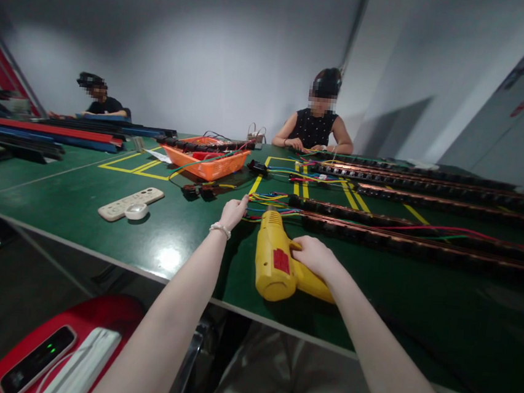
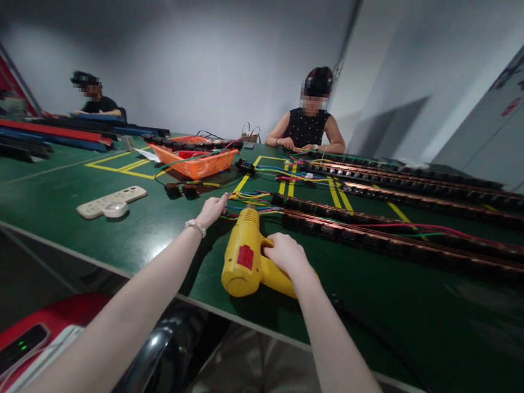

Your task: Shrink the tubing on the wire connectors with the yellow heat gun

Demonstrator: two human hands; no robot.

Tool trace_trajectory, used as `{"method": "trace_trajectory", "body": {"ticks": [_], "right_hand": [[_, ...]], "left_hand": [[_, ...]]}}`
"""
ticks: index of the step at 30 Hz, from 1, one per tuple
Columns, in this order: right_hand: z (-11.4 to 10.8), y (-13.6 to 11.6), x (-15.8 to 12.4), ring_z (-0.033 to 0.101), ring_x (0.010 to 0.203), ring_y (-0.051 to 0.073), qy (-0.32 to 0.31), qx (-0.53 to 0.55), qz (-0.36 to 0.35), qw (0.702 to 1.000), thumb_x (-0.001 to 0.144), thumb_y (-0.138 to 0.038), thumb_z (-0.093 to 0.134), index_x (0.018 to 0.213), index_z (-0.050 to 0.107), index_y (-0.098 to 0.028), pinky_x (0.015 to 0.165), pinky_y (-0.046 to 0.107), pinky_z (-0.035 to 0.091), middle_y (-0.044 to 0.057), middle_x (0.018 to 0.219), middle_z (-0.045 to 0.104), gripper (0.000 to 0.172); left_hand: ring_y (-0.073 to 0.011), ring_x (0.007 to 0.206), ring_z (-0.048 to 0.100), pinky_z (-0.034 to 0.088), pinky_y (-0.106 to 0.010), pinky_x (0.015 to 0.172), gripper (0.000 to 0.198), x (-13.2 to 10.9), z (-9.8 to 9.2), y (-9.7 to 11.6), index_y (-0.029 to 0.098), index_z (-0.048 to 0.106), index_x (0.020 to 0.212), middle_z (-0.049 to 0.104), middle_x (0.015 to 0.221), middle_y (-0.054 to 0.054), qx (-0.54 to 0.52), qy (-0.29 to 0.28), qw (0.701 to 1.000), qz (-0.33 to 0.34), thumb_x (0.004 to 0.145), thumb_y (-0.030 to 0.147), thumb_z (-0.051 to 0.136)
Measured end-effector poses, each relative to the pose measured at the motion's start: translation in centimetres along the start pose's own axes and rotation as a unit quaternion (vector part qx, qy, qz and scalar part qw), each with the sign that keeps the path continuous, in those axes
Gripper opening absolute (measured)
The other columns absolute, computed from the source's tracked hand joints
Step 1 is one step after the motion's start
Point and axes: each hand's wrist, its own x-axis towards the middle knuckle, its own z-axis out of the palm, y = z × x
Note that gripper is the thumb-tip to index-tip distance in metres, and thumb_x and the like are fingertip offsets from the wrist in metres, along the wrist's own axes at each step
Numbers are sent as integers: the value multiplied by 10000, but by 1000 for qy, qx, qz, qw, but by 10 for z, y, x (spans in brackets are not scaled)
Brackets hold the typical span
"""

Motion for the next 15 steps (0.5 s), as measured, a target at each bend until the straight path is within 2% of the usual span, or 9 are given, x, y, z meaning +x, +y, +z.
{"method": "trace_trajectory", "body": {"ticks": [3,6,10,15], "right_hand": [[5,-16,4,586,935,165,-2,-11,-18,1000,893,-415,531,1054,595,-174,832,381,492,52,1052,610,296],[8,-31,7,586,931,163,-2,-22,-35,999,894,-413,530,1050,596,-176,832,380,491,51,1048,611,291],[11,-44,8,580,960,172,5,-27,-49,998,892,-412,533,1055,593,-171,853,399,483,56,1064,606,296],[11,-46,6,581,957,172,5,-16,-53,998,892,-414,531,1053,593,-169,853,402,483,56,1062,607,299]], "left_hand": [[-154,511,462,303,-274,564,600,-1,0,2,191,468,413,503,464,-46,2,34,999,5,852,583,351],[-132,497,402,257,-268,535,572,0,0,2,183,452,412,415,431,-19,15,52,998,14,829,570,394],[-111,508,327,209,-264,528,543,1,-2,2,175,409,408,301,421,13,22,45,999,16,826,522,416],[-110,532,333,225,-254,538,506,-1,-7,6,163,421,427,321,448,16,20,37,999,-3,829,471,418]]}}
